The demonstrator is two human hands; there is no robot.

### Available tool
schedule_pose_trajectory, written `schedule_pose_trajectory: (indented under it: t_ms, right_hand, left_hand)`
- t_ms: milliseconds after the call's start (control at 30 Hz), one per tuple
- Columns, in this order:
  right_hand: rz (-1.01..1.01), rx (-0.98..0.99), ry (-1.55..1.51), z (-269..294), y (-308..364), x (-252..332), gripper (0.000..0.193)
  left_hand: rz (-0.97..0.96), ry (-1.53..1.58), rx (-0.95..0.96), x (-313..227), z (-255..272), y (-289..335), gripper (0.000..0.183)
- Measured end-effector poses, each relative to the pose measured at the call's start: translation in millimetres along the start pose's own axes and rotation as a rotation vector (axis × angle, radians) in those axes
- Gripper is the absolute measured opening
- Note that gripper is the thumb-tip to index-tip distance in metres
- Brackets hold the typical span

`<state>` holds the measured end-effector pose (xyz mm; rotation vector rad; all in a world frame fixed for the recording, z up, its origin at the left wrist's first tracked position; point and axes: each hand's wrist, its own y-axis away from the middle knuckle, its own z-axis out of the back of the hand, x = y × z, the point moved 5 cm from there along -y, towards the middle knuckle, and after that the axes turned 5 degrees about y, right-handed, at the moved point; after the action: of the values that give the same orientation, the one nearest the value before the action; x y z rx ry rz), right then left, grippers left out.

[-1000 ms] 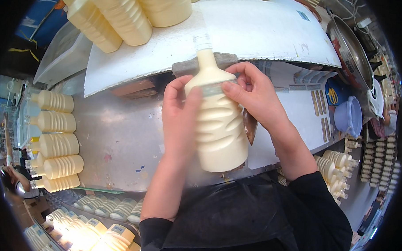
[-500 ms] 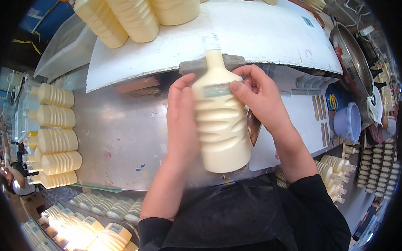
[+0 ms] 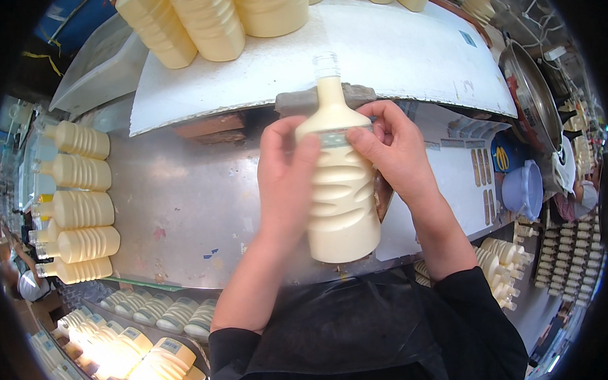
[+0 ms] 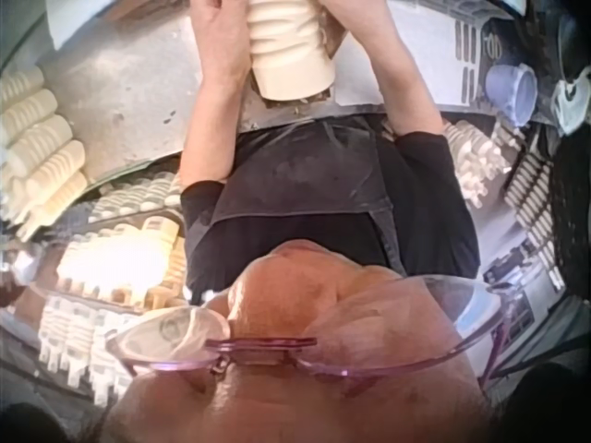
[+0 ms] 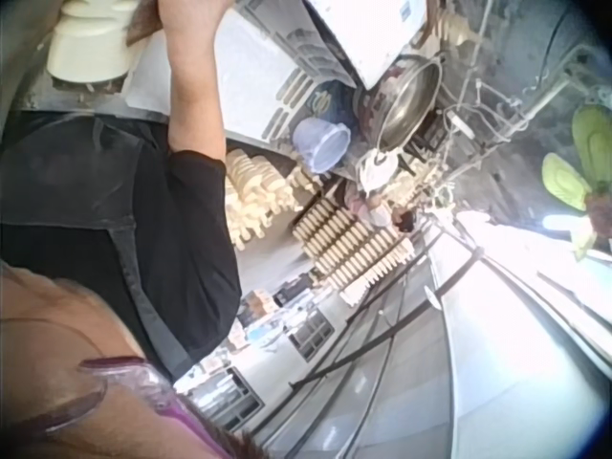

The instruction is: The person applies rectangular labels to the neck and body of a plastic bottle, smoothing each label with a small tool. The person repeats this process on multiple bottles, placing finished bottles aside.

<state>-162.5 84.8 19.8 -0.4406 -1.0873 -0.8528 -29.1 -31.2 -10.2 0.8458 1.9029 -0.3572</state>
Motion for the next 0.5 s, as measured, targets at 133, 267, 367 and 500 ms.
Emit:
schedule_pose_trajectory:
  t_ms: [133, 267, 367, 500]
  right_hand:
    - [0.024, 0.056, -0.064, -0.6, -2.1, -7.8, 0.037]
    - [-0.118, 0.278, -0.412, 11.6, -2.6, -11.7, 0.033]
    - [-0.099, 0.222, -0.263, 7.1, 0.1, -21.1, 0.036]
    - [-0.081, 0.232, -0.352, 3.7, -1.5, -22.7, 0.033]
  left_hand:
    - [0.034, -0.039, -0.006, -2.0, -0.7, 1.8, 0.038]
    - [0.034, -0.128, -0.017, -8.6, 2.1, 11.4, 0.052]
    - [0.047, -0.328, 0.064, -6.4, -6.1, 16.5, 0.065]
    - [0.069, -0.238, 0.096, 2.5, -6.6, 14.0, 0.070]
